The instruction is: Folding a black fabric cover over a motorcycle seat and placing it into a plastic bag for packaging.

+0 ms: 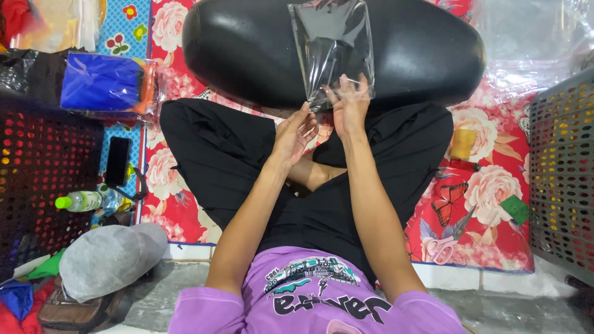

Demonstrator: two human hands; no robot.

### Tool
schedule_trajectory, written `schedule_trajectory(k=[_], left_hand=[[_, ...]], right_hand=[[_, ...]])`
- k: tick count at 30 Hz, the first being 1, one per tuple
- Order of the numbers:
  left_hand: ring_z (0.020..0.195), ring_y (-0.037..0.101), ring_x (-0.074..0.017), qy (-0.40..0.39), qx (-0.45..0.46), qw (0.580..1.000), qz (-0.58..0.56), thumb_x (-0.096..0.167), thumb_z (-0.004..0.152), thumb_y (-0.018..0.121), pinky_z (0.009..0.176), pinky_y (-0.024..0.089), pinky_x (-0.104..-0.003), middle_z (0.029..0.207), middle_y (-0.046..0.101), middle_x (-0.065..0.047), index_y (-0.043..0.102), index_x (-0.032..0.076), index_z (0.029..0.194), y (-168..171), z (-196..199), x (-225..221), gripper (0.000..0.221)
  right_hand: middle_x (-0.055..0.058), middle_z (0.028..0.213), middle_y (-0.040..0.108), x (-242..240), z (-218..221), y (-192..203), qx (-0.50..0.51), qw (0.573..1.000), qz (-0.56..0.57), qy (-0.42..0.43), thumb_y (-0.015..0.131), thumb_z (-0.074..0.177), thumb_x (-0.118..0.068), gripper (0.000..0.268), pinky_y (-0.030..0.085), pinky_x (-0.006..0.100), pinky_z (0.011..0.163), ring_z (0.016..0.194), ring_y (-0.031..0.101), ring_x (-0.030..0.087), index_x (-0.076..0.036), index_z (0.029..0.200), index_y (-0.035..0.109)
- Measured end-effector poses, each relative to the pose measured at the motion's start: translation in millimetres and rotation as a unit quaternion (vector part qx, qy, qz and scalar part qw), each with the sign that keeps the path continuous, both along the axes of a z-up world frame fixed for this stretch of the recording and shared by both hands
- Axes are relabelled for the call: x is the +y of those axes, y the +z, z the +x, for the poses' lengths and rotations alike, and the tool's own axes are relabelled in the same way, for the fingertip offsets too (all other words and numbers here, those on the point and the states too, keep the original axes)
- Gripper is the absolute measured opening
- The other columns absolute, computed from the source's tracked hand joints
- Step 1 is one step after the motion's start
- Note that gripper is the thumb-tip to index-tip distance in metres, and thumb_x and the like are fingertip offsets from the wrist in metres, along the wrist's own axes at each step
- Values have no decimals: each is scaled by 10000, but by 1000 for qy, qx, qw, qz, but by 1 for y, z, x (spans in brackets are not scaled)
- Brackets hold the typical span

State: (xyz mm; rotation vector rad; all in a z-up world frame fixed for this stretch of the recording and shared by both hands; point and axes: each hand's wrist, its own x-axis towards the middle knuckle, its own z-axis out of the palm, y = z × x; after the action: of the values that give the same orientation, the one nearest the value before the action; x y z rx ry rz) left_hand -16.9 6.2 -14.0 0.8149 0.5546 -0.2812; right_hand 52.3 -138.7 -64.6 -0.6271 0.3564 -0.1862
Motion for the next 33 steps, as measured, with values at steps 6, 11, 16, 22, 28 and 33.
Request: schedule_trajectory(k=[6,11,16,22,28,33], left_hand=[[737,754,-154,-29,-11,996,78,376,877,837,727,663,-311,870,758,-66,725,125,962,-17,-1,4,288],[770,698,-124,-19,27,987,160,599,840,778,608,603,-233,1020,737,-54,663,103,1183,-22,9,7,613],[914,647,-215,119,-369,743,546,321,984,737,858,526,-326,997,624,-45,655,163,1158,31,68,-4,249],[1459,390,-153,-120,-538,359,753,395,1056,671,1188,286,-453,1547,457,70,570,312,1458,71,155,-18,423],[1541,251,-251,-280,-554,355,699,504,1085,393,1244,38,-639,1638,366,32,525,231,1526,39,162,-25,535],[1548,266,-219,-282,-520,303,747,572,1106,232,1238,65,-641,1642,383,68,426,368,1560,13,165,-22,533]], right_hand=[[75,1047,717,3,6,-12,23,999,1,30,793,953,-109,427,599,619,998,979,754,262,-189,1292,547],[148,1019,761,8,-6,16,51,997,-52,-12,822,920,-175,305,623,597,943,922,765,289,-93,1151,641],[184,1023,758,5,-5,2,61,993,-95,-21,830,918,-240,330,644,618,846,934,766,416,-33,1124,674],[125,983,636,-3,-17,26,50,998,-42,14,759,906,-189,347,651,389,809,870,698,255,36,1132,622],[116,956,634,-6,-18,23,65,996,-57,7,721,944,-205,283,626,344,780,821,666,209,6,1112,636],[209,940,676,-1,-6,-4,103,990,-82,-44,739,962,-149,227,641,608,857,918,747,448,12,1104,666]])
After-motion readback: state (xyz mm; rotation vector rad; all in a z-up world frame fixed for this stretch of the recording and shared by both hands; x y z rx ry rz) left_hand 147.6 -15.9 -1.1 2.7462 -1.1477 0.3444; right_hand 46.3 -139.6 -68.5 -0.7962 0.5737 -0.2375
